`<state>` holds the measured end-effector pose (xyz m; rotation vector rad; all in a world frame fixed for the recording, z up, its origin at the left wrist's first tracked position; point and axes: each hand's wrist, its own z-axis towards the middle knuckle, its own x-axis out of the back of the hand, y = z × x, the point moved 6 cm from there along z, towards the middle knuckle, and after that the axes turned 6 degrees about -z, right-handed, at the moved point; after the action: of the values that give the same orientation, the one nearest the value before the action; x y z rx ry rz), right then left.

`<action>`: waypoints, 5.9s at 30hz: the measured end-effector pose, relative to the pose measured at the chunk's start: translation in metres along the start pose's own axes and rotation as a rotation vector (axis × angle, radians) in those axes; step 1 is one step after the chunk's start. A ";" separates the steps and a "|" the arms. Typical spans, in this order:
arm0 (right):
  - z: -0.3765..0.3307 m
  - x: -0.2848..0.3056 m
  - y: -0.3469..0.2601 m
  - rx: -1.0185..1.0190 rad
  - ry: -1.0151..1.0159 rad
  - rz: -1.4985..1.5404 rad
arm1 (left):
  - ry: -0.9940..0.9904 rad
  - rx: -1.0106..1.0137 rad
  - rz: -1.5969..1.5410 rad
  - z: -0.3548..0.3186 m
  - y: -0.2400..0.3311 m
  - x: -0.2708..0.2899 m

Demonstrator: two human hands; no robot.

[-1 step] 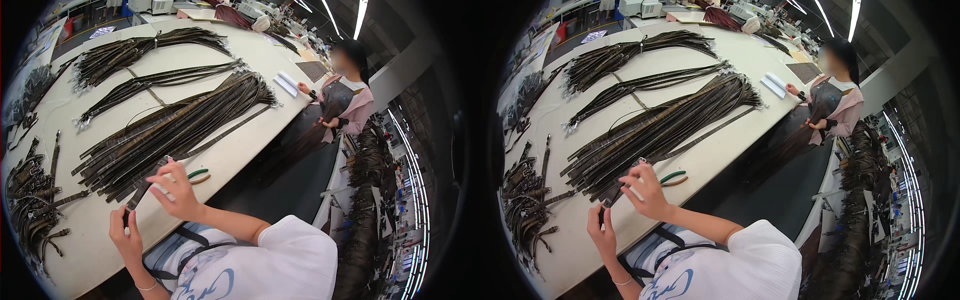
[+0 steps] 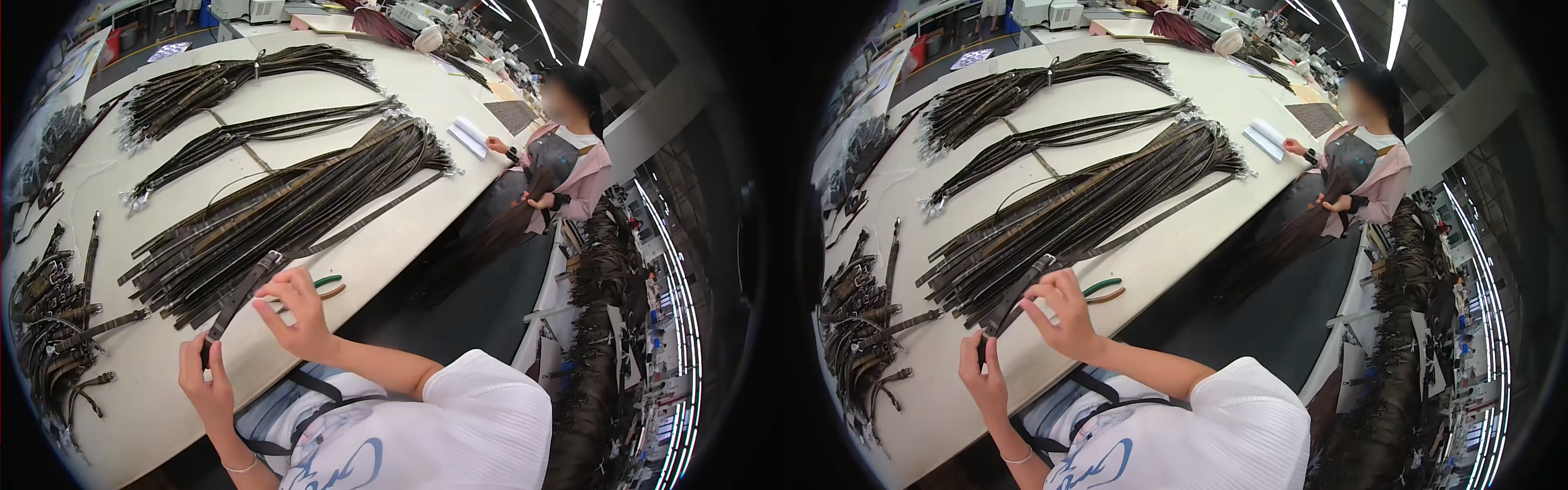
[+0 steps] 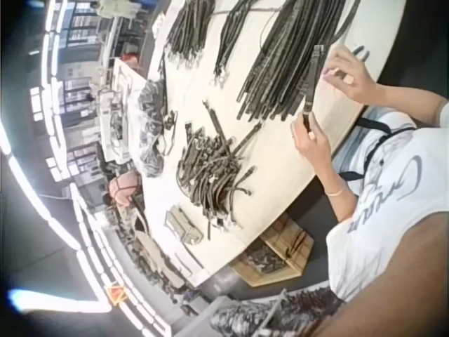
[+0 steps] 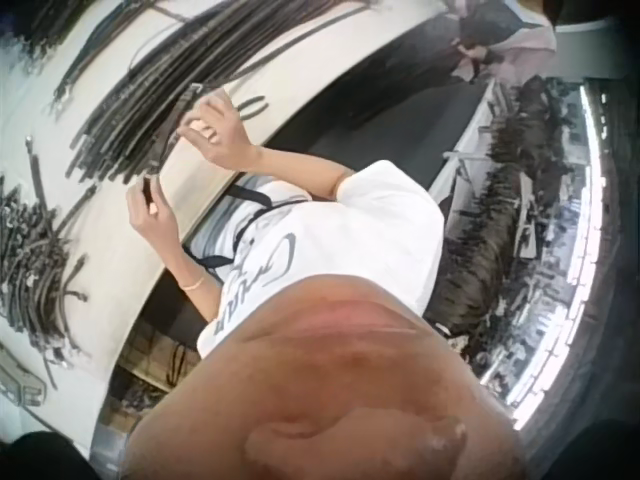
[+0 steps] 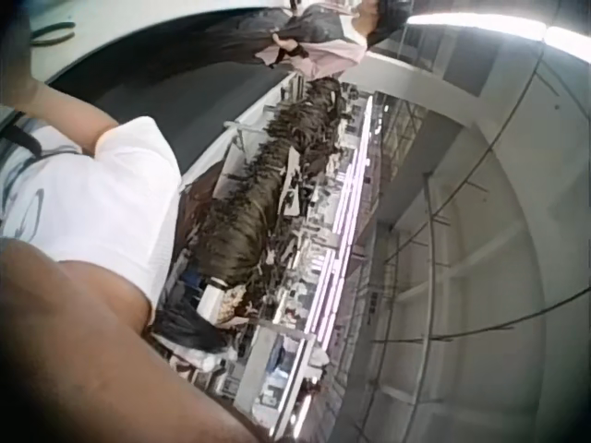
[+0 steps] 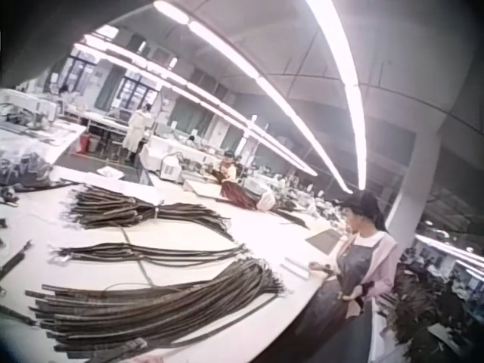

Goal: Sorting and buckling finished leather straps for bags or belts.

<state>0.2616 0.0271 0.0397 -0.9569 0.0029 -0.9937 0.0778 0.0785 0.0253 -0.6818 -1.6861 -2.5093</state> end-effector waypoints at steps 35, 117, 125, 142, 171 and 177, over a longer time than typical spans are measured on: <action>0.009 0.027 0.215 -1.246 -0.173 1.259 | 0.063 -0.126 0.314 0.003 -0.012 0.083; 0.209 -0.202 0.277 0.273 -0.731 -0.361 | -0.017 -0.521 0.671 0.299 -0.190 -0.108; 0.217 -0.209 0.278 0.250 -0.703 -0.406 | -0.065 -0.457 0.646 0.303 -0.201 -0.106; 0.218 -0.267 0.245 0.531 -0.764 -0.387 | -0.089 -0.390 0.713 0.301 -0.204 -0.103; 0.241 -0.269 0.255 0.206 -0.733 -0.698 | -0.107 -0.338 0.770 0.298 -0.207 -0.100; 0.241 -0.282 0.253 0.206 -0.678 -0.643 | -0.127 -0.310 0.752 0.298 -0.208 -0.099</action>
<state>0.3748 0.4388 -0.0999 -1.0840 -1.0078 -1.1699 0.2099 0.4080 -0.1004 -1.2354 -0.8106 -2.1868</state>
